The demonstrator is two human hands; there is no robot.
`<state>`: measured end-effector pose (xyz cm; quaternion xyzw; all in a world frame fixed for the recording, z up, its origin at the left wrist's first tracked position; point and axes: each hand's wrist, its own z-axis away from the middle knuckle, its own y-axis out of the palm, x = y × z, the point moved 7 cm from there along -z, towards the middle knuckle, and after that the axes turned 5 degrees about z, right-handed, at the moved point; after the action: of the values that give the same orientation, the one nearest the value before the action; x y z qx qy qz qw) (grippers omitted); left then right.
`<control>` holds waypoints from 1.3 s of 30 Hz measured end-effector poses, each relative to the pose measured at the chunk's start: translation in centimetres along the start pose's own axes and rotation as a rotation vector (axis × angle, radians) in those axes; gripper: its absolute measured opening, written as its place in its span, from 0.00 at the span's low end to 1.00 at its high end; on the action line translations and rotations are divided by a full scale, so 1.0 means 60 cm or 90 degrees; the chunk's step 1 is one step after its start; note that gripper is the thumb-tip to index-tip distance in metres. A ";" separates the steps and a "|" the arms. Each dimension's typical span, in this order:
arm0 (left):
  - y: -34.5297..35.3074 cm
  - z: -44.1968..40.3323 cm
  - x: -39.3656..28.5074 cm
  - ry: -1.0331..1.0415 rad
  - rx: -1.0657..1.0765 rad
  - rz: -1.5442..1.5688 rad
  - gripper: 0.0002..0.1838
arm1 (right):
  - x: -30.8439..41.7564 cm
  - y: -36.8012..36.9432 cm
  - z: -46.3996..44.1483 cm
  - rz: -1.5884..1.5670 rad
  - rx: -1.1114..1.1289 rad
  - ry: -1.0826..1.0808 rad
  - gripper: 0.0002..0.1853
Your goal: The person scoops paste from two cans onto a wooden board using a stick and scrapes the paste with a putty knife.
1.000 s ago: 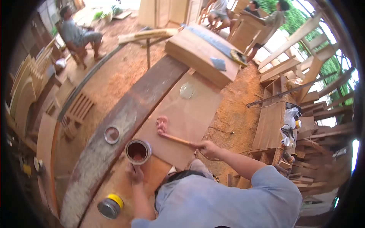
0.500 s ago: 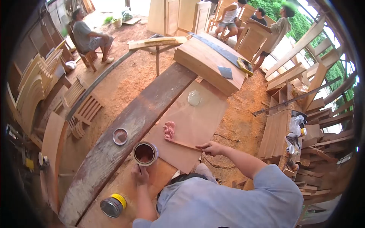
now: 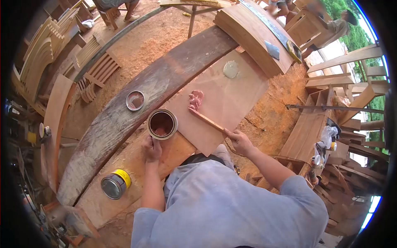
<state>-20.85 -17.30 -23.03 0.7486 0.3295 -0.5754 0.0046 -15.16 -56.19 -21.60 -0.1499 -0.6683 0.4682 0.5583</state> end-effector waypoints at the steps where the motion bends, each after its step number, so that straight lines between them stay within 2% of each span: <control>1: 0.001 0.001 0.004 -0.010 0.006 0.002 0.19 | -0.009 0.006 0.001 -0.003 -0.002 0.005 0.28; 3: 0.006 0.000 0.009 -0.015 0.014 0.007 0.19 | -0.034 0.023 -0.005 -0.043 0.079 0.028 0.29; 7: 0.008 0.006 0.023 -0.001 -0.004 0.042 0.17 | -0.043 0.019 -0.017 -0.177 0.127 0.095 0.28; 9: 0.008 0.014 0.045 -0.002 0.000 0.033 0.18 | -0.067 0.036 -0.024 -0.280 0.135 0.117 0.24; 11: 0.014 0.024 0.079 -0.048 0.009 0.022 0.20 | -0.071 0.043 -0.022 -0.279 0.177 0.130 0.23; 13: 0.012 0.017 0.063 0.069 -0.016 0.022 0.22 | -0.087 0.040 -0.039 -0.302 0.185 0.120 0.19; 14: 0.009 -0.001 0.015 0.062 -0.014 0.031 0.22 | -0.076 0.026 -0.044 -0.244 0.211 0.159 0.19; 15: 0.010 0.000 0.027 0.064 -0.007 0.023 0.22 | -0.081 0.032 -0.050 -0.269 0.212 0.107 0.19; 17: 0.002 -0.014 -0.014 0.052 0.012 -0.026 0.23 | -0.074 0.030 -0.050 -0.266 0.297 0.221 0.22; 19: 0.007 -0.020 -0.022 0.056 -0.009 -0.008 0.24 | -0.035 0.003 -0.042 -0.258 0.392 0.395 0.24; 20: 0.002 -0.019 -0.017 0.041 -0.030 0.002 0.25 | -0.032 0.004 -0.048 -0.224 0.355 0.319 0.25; 21: -0.003 -0.018 -0.011 0.051 -0.028 0.005 0.25 | -0.034 0.008 -0.042 -0.226 0.345 0.316 0.25; 23: 0.001 -0.011 0.025 -0.019 0.040 -0.037 0.25 | -0.014 -0.013 -0.043 -0.163 0.178 0.165 0.24; 24: 0.005 -0.009 0.032 -0.013 0.040 -0.035 0.25 | -0.050 0.024 -0.042 -0.194 0.154 0.087 0.25; 26: 0.004 -0.011 0.034 -0.008 -0.010 0.006 0.25 | -0.046 0.033 -0.036 -0.183 0.160 0.093 0.25; 29: -0.001 -0.010 0.023 -0.048 0.035 -0.041 0.24 | -0.030 0.026 -0.039 -0.181 0.178 0.105 0.26; 33: -0.001 -0.012 0.013 -0.020 0.023 -0.042 0.24 | -0.027 0.011 -0.045 -0.124 0.226 0.104 0.25; 34: 0.000 -0.006 0.032 -0.015 0.014 -0.061 0.23 | -0.032 0.013 -0.047 -0.115 0.185 0.063 0.25; 35: 0.001 -0.001 0.056 0.001 -0.009 -0.023 0.21 | -0.045 0.018 -0.053 -0.167 0.165 -0.003 0.24; 36: 0.009 0.003 0.061 -0.041 0.018 0.101 0.19 | -0.060 0.034 -0.051 -0.258 0.168 0.045 0.23; 37: 0.003 0.023 0.106 -0.128 -0.004 -0.017 0.19 | -0.052 0.035 -0.048 -0.255 0.160 0.056 0.23; 38: 0.000 0.000 0.051 -0.113 0.080 -0.064 0.18 | -0.042 0.020 -0.054 -0.243 0.144 0.061 0.24; 39: 0.004 0.002 0.075 -0.068 0.043 -0.045 0.16 | -0.044 0.017 -0.056 -0.200 0.198 0.090 0.28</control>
<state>-20.27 -15.37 -27.04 0.7043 0.3352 -0.6253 -0.0233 -11.65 -56.01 -24.21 0.0112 -0.5626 0.4613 0.6860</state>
